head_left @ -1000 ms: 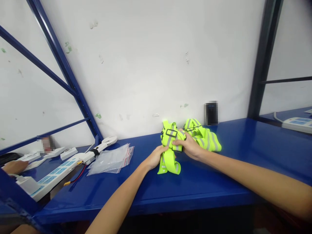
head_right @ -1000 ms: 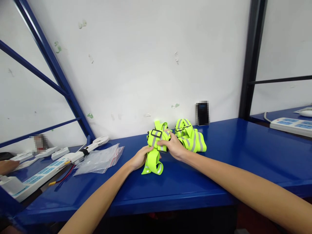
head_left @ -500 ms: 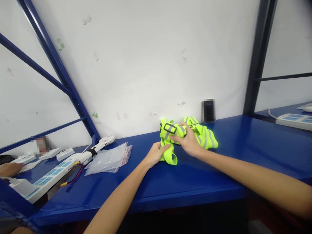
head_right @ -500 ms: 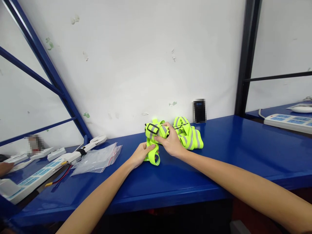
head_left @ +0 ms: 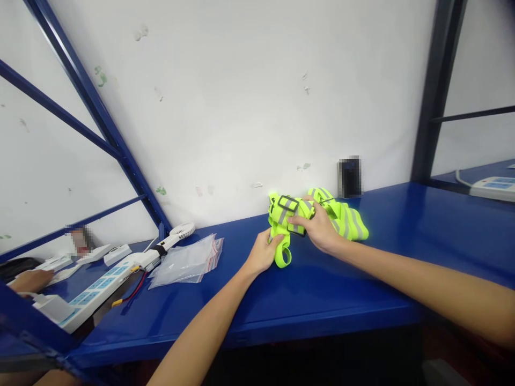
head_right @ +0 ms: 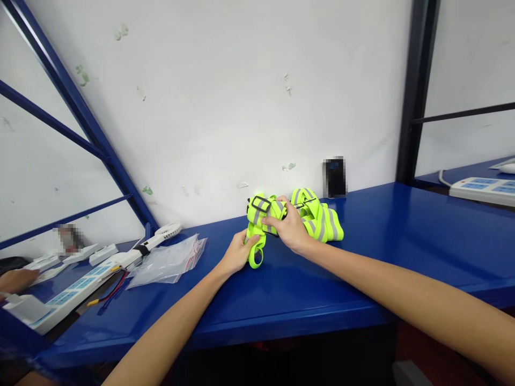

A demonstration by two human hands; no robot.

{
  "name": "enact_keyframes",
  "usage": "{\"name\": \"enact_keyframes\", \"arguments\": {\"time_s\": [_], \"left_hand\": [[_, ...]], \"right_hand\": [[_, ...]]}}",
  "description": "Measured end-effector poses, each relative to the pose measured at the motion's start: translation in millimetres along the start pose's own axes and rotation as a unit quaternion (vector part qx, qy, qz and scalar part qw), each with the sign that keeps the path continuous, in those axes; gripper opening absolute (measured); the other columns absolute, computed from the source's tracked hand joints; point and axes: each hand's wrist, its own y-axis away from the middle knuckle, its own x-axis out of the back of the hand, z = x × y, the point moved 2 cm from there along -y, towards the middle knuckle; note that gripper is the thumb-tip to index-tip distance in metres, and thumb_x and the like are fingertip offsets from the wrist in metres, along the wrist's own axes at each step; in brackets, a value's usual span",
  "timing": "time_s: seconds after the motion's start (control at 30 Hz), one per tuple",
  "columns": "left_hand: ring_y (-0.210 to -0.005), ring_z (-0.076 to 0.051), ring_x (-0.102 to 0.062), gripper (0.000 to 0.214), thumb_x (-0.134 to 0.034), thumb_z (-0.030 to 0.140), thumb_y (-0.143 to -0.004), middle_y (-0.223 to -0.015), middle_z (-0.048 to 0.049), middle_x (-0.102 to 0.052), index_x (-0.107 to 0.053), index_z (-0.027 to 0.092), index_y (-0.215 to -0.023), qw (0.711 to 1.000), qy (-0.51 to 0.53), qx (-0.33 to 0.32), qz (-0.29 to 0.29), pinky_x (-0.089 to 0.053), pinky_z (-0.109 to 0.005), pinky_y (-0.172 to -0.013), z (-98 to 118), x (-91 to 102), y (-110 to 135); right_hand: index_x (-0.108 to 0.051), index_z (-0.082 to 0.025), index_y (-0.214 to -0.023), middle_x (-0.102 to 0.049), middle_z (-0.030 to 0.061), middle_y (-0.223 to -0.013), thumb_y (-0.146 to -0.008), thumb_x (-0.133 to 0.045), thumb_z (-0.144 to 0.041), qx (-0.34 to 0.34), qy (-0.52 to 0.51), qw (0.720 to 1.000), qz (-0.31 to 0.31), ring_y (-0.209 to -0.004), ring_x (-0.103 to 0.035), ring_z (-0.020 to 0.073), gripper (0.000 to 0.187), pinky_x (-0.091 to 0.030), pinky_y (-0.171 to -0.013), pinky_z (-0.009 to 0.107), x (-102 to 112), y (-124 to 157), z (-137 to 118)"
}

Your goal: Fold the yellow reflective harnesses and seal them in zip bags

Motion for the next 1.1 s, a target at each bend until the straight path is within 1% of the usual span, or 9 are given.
{"name": "enact_keyframes", "arguments": {"time_s": [0.17,0.27,0.37,0.47,0.63,0.77,0.87,1.0,1.1], "left_hand": [[-0.082,-0.017,-0.058,0.044,-0.063,0.046,-0.081,-0.095,-0.0050,-0.066,-0.060,0.015,-0.112,1.000,0.015,-0.015,-0.006,-0.045,-0.026,-0.076,8.7,-4.6,3.6],[-0.083,-0.018,-0.059,0.044,-0.054,0.051,-0.086,-0.095,-0.0063,-0.066,-0.061,0.014,-0.109,0.998,0.068,-0.007,-0.009,-0.046,-0.027,-0.077,6.8,-4.1,2.2],[-0.069,-0.016,-0.060,0.048,-0.042,0.055,-0.090,-0.083,-0.0060,-0.065,-0.060,0.013,-0.104,0.996,0.077,0.032,-0.007,-0.047,-0.028,-0.066,-0.3,-0.4,0.3],[-0.066,-0.016,-0.061,0.046,-0.049,0.050,-0.088,-0.089,-0.0067,-0.065,-0.052,0.016,-0.119,0.998,0.028,0.055,-0.020,-0.047,-0.026,-0.060,-3.2,2.1,2.9],[-0.097,-0.021,-0.060,0.063,-0.063,0.035,-0.082,-0.130,-0.0114,-0.053,-0.039,0.027,-0.139,0.994,-0.081,-0.068,-0.035,-0.047,-0.033,-0.084,13.7,0.4,12.9],[-0.111,-0.027,-0.054,0.058,-0.060,0.027,-0.082,-0.133,-0.0105,-0.052,-0.043,0.027,-0.137,0.992,-0.095,-0.075,-0.047,-0.043,-0.037,-0.092,22.9,1.2,15.6],[-0.112,-0.026,-0.053,0.057,-0.054,0.022,-0.083,-0.133,-0.0093,-0.051,-0.041,0.026,-0.138,0.995,-0.063,-0.061,-0.048,-0.042,-0.037,-0.094,23.7,3.5,14.6],[-0.099,-0.023,-0.059,0.049,-0.055,0.034,-0.085,-0.128,-0.0099,-0.053,-0.041,0.024,-0.131,0.996,-0.066,-0.035,-0.038,-0.045,-0.034,-0.084,18.8,2.8,12.9],[-0.089,-0.021,-0.058,0.047,-0.061,0.045,-0.081,-0.118,-0.0087,-0.056,-0.045,0.022,-0.119,0.991,-0.133,-0.028,0.000,-0.044,-0.033,-0.081,14.3,2.0,11.6]], "right_hand": [[-0.050,-0.026,-0.100,-0.053,-0.0068,-0.065,-0.061,-0.076,-0.031,-0.006,0.039,0.999,0.023,-0.060,-0.051,0.0157,0.047,-0.045,-0.058,0.029,3.5,-1.3,2.5],[-0.051,-0.026,-0.096,-0.055,-0.0063,-0.067,-0.061,-0.076,-0.027,-0.003,0.020,1.000,0.020,-0.061,-0.052,0.0155,0.043,-0.046,-0.058,0.029,5.7,-5.5,3.3],[-0.050,-0.026,-0.092,-0.060,-0.0057,-0.073,-0.061,-0.076,-0.023,0.012,-0.057,0.998,0.015,-0.067,-0.057,0.0167,0.041,-0.049,-0.064,0.030,9.4,-13.1,4.6],[-0.049,-0.026,-0.091,-0.062,-0.0054,-0.077,-0.059,-0.076,-0.021,0.011,-0.121,0.992,0.022,-0.072,-0.061,0.0179,0.042,-0.051,-0.070,0.033,14.3,-21.0,6.2],[-0.053,-0.027,-0.095,-0.066,-0.0027,-0.088,-0.059,-0.075,-0.021,-0.018,-0.154,0.987,0.049,-0.082,-0.065,0.0203,0.043,-0.054,-0.078,0.036,17.2,-25.6,6.9],[-0.052,-0.028,-0.103,-0.067,-0.0022,-0.086,-0.058,-0.075,-0.019,-0.039,-0.151,0.986,0.054,-0.081,-0.066,0.0220,0.051,-0.055,-0.074,0.036,15.1,-23.4,10.3],[-0.052,-0.027,-0.104,-0.067,-0.0022,-0.086,-0.060,-0.075,-0.023,-0.013,-0.114,0.992,0.049,-0.081,-0.065,0.0218,0.049,-0.054,-0.074,0.036,14.1,-21.5,14.8],[-0.054,-0.027,-0.099,-0.066,-0.0029,-0.081,-0.061,-0.076,-0.027,0.005,-0.050,0.997,0.063,-0.078,-0.064,0.0222,0.044,-0.052,-0.075,0.037,13.0,-16.0,18.7],[-0.054,-0.028,-0.098,-0.065,-0.0026,-0.080,-0.062,-0.077,-0.028,-0.008,-0.041,0.998,0.041,-0.077,-0.064,0.0234,0.043,-0.052,-0.074,0.037,8.4,-10.0,17.8]]}}
